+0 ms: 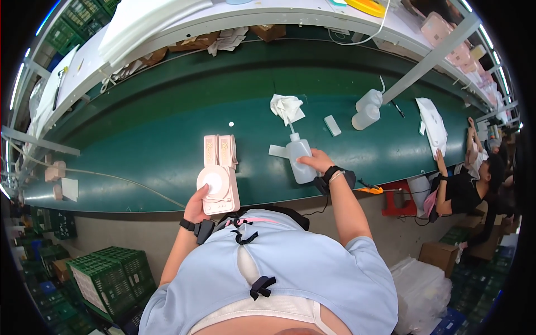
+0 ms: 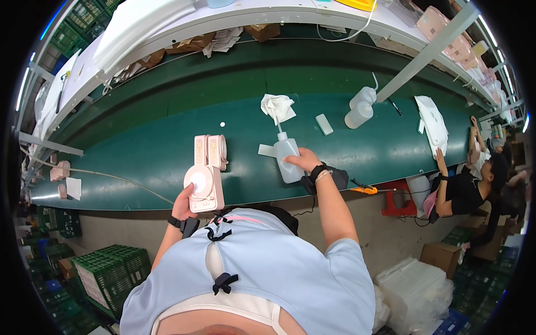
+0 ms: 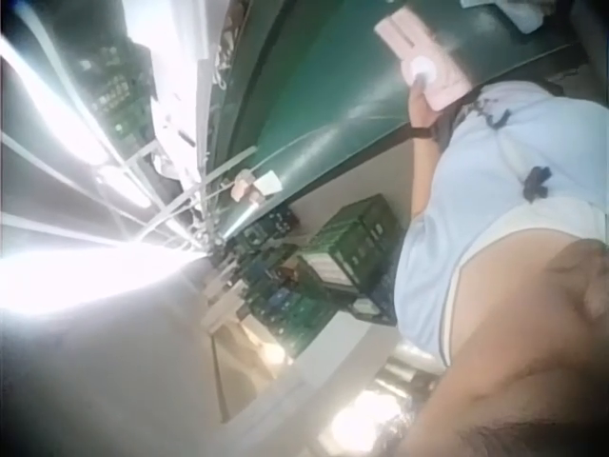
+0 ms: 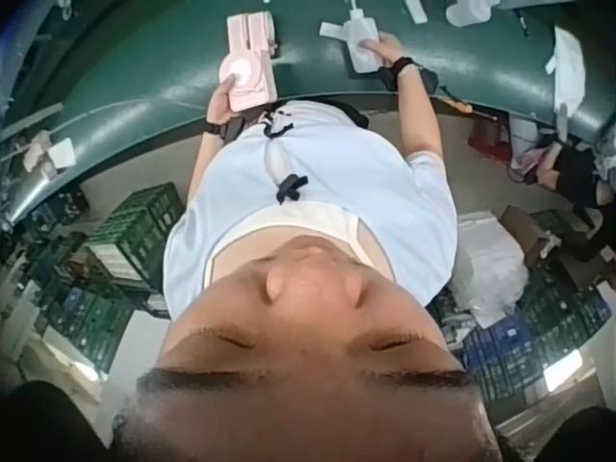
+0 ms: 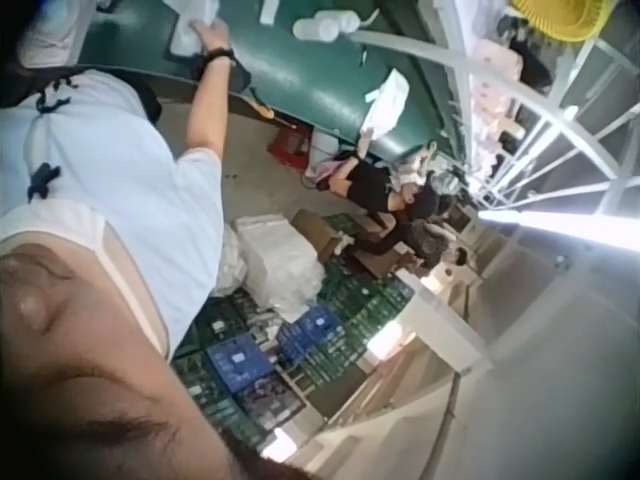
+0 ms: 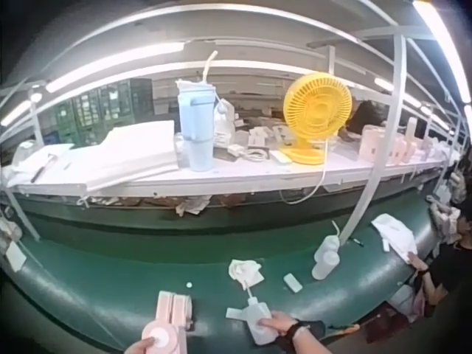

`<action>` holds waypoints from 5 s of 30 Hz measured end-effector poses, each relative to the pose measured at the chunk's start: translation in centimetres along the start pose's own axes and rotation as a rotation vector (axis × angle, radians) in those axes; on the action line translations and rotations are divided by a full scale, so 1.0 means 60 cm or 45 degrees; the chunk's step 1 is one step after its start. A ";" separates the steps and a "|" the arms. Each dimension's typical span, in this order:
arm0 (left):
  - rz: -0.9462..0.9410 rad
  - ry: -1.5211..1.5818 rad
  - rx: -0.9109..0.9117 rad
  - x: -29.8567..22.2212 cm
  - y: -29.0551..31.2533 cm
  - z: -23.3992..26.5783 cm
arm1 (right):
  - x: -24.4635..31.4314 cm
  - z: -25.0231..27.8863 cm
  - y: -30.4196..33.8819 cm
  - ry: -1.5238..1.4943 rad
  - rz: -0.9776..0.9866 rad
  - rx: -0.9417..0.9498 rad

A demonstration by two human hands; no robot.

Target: The person cleans pink electronic devices by applying liquid from a bottle to a cloth and wiping the surfaces. They also use an air duster on the devices before setting them back down on the workbench.

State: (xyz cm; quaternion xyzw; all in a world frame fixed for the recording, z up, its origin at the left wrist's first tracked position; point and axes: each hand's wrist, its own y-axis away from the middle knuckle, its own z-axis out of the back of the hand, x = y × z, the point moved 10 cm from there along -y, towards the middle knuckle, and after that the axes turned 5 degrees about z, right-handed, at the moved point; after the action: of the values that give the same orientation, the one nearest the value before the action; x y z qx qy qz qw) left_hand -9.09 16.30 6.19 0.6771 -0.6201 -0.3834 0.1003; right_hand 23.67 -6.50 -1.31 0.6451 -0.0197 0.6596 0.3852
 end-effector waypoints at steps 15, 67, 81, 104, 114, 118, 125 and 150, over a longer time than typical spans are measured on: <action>-0.030 0.098 0.045 -0.012 -0.001 -0.016 | 0.034 0.152 0.011 0.024 0.536 -0.907; -0.028 0.289 0.324 -0.025 0.140 -0.111 | 0.409 -0.307 0.243 -0.765 0.986 -0.213; 0.127 0.629 0.803 0.014 0.174 -0.122 | 0.522 -0.432 0.405 0.578 1.860 0.078; -0.016 0.093 0.611 0.062 0.115 -0.250 | 0.489 -0.306 0.466 0.613 1.826 -0.136; 0.124 0.497 0.576 0.185 0.007 -0.333 | 0.426 -0.117 0.439 0.400 1.765 0.044; -0.009 0.615 0.636 0.179 -0.007 -0.328 | 0.382 -0.112 0.432 0.210 1.857 0.387; -0.063 0.916 0.759 0.182 0.066 -0.303 | 0.094 0.005 0.039 0.182 0.406 -0.048; -0.266 0.687 0.440 0.095 0.074 -0.203 | 0.057 -0.157 0.013 1.574 0.833 0.163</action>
State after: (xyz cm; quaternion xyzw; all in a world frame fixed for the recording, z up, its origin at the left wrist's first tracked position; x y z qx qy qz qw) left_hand -5.00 6.00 14.96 0.8211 -0.5542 -0.0878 0.1048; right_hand 15.82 -0.44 0.44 0.1343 0.0486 0.9874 0.0688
